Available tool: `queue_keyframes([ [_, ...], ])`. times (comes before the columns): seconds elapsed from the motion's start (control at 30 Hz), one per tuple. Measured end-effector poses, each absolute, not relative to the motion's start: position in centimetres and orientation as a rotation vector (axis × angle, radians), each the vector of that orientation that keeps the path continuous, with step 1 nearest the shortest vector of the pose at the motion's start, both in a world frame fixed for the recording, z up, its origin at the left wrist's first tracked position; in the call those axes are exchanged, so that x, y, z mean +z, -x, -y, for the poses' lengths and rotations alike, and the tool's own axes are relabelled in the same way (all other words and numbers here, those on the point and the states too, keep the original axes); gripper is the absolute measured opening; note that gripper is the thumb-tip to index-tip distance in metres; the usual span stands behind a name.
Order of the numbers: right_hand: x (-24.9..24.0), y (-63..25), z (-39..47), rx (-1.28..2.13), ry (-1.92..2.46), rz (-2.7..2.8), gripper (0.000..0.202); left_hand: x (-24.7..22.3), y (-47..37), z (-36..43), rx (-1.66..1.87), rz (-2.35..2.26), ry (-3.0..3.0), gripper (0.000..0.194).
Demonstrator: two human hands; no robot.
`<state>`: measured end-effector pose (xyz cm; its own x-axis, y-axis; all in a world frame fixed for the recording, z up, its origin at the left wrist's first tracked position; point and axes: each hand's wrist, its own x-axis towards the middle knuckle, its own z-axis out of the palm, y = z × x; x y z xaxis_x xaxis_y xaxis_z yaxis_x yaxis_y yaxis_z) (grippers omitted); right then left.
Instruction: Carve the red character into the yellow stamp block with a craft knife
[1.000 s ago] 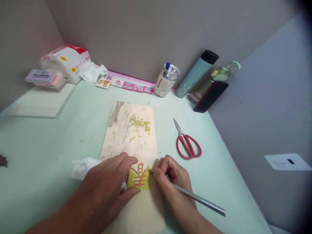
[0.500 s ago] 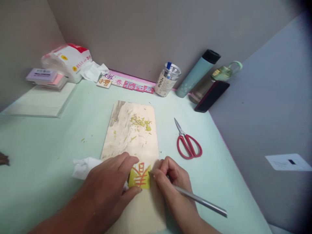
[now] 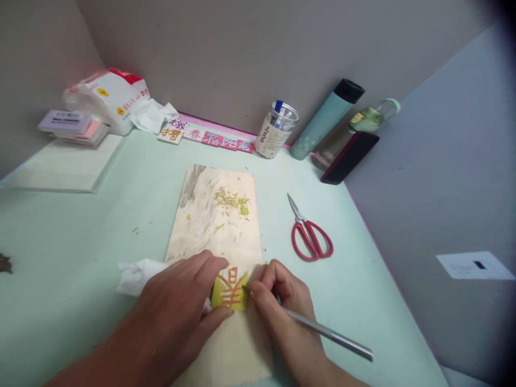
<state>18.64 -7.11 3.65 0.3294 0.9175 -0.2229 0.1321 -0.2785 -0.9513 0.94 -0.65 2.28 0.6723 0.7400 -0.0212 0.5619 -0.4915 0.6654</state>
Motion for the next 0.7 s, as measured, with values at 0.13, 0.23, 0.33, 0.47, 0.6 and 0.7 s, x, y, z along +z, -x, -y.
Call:
queue_keyframes([
  [0.13, 3.60, -18.61, 7.26, 1.064, 1.656, 0.966, 0.031, 2.20, -0.88, 0.66, 0.359, -1.001, -2.240, 0.014],
  [0.23, 3.54, -18.60, 7.35, 1.074, 1.644, 0.978, 0.031, 2.26, -0.88, 0.60, 0.366, -0.991, -2.233, 0.013],
  [0.33, 3.51, -18.60, 7.34, 1.063, 1.653, 0.979, 0.031, 2.41, -0.94, 0.52, 0.350, -0.989, -2.220, 0.015],
  [0.47, 3.59, -18.63, 7.30, 1.052, 1.662, 0.977, 0.030, 2.48, -0.99, 0.59, 0.315, -0.993, -2.213, 0.012],
  [0.6, 3.66, -18.61, 7.54, 1.020, 1.678, 1.033, 0.029, 2.33, -0.93, 0.72, 0.387, -0.985, -2.245, 0.011],
  [0.7, 3.44, -18.50, 7.89, 0.965, 1.696, 1.128, 0.029, 2.32, -0.93, 0.62, 0.362, -0.973, -2.265, 0.009],
])
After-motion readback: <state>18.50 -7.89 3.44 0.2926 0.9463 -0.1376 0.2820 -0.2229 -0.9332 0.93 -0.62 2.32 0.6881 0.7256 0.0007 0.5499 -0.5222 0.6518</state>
